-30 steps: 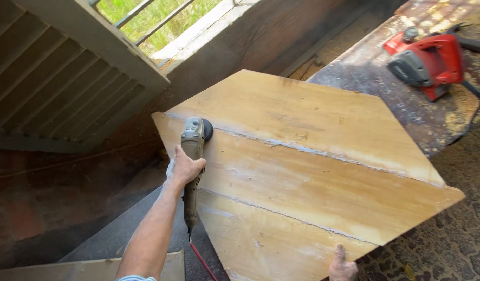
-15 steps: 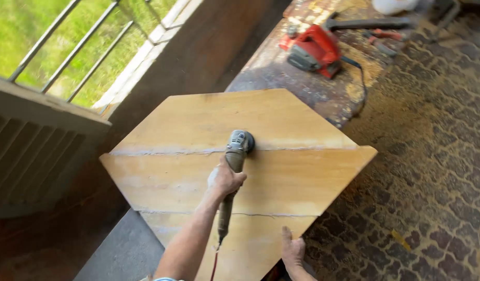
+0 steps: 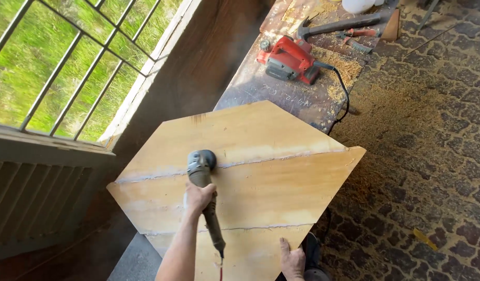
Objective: Applying glue and using power tools to smooth and join wooden boards.
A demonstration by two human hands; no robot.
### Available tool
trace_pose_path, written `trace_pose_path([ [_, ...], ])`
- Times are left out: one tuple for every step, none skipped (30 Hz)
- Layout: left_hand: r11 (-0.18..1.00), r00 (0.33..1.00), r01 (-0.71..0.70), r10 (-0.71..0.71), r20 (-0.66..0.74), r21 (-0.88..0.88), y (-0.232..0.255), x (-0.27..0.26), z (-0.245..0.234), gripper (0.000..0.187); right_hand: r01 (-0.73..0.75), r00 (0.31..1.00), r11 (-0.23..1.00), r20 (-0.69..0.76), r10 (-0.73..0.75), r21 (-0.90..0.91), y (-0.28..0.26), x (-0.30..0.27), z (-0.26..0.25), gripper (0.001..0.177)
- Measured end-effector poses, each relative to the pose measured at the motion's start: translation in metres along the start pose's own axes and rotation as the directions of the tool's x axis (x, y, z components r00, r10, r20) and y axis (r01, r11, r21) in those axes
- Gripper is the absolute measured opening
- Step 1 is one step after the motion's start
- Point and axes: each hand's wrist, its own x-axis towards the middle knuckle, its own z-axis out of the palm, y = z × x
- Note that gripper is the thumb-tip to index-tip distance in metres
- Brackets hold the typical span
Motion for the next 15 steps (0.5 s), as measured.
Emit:
trace_pose_path([
  [0.999, 0.999, -0.016, 0.014, -0.049, -0.035, -0.013, 0.019, -0.004, 0.083, 0.019, 1.0, 1.0, -0.024, -0.018, 0.008, 0.0, 0.0, 0.002, 0.066],
  [0.999, 0.999, -0.019, 0.018, -0.041, -0.028, -0.009, 0.028, -0.002, 0.083, 0.011, 1.0, 1.0, -0.03, -0.01, 0.012, 0.009, 0.003, 0.003, 0.066],
  [0.999, 0.997, -0.049, 0.047, -0.064, -0.019, -0.006, 0.039, -0.001, 0.084, -0.048, 0.999, 0.999, -0.011, 0.047, -0.019, 0.017, 0.005, 0.005, 0.065],
  [0.996, 0.993, -0.084, 0.082, -0.087, -0.016, 0.0, 0.051, 0.002, 0.086, -0.099, 0.995, 0.994, 0.0, 0.099, -0.05, 0.023, 0.012, 0.007, 0.064],
  [0.996, 0.993, -0.092, 0.09, -0.08, -0.016, 0.026, 0.053, 0.0, 0.086, -0.101, 0.995, 0.994, -0.01, 0.101, -0.046, 0.021, 0.017, 0.01, 0.064],
  [0.994, 0.994, -0.107, 0.108, 0.029, -0.028, 0.048, 0.052, -0.001, 0.072, -0.165, 0.986, 0.985, 0.012, 0.166, -0.056, 0.023, 0.019, 0.009, 0.064],
  [0.991, 0.982, -0.125, 0.13, 0.137, -0.04, 0.069, 0.051, -0.003, 0.061, -0.228, 0.973, 0.971, 0.032, 0.231, -0.067, 0.025, 0.021, 0.009, 0.064],
  [0.992, 0.983, -0.116, 0.121, 0.142, -0.04, 0.083, 0.045, 0.007, 0.061, -0.234, 0.971, 0.969, 0.032, 0.237, -0.075, 0.032, 0.018, 0.008, 0.064],
  [0.99, 0.981, -0.137, 0.13, 0.147, 0.038, 0.097, 0.039, 0.017, 0.066, -0.152, 0.988, 0.988, 0.01, 0.153, -0.03, 0.038, 0.013, 0.007, 0.064],
  [0.98, 0.979, -0.162, 0.146, 0.14, 0.114, 0.116, 0.036, 0.021, 0.073, -0.055, 0.998, 0.998, -0.01, 0.055, 0.02, 0.038, 0.015, 0.011, 0.065],
  [0.981, 0.981, -0.159, 0.144, 0.132, 0.111, 0.116, 0.038, 0.026, 0.073, -0.048, 0.999, 0.999, -0.004, 0.048, 0.018, 0.064, 0.026, 0.016, 0.065],
  [0.963, 0.969, -0.217, 0.193, 0.153, 0.16, 0.119, 0.042, 0.03, 0.073, 0.064, 0.998, 0.994, -0.033, -0.062, 0.09, 0.087, 0.043, 0.023, 0.066],
  [0.939, 0.955, -0.274, 0.239, 0.176, 0.208, 0.122, 0.046, 0.034, 0.073, 0.176, 0.984, 0.971, -0.069, -0.167, 0.161, 0.109, 0.062, 0.03, 0.067],
  [0.941, 0.957, -0.266, 0.233, 0.171, 0.208, 0.12, 0.054, 0.027, 0.073, 0.177, 0.984, 0.972, -0.06, -0.169, 0.157, 0.108, 0.064, 0.032, 0.067],
  [0.942, 0.958, -0.264, 0.23, 0.17, 0.209, 0.118, 0.063, 0.021, 0.072, 0.165, 0.984, 0.976, -0.084, -0.154, 0.145, 0.109, 0.068, 0.033, 0.068],
])
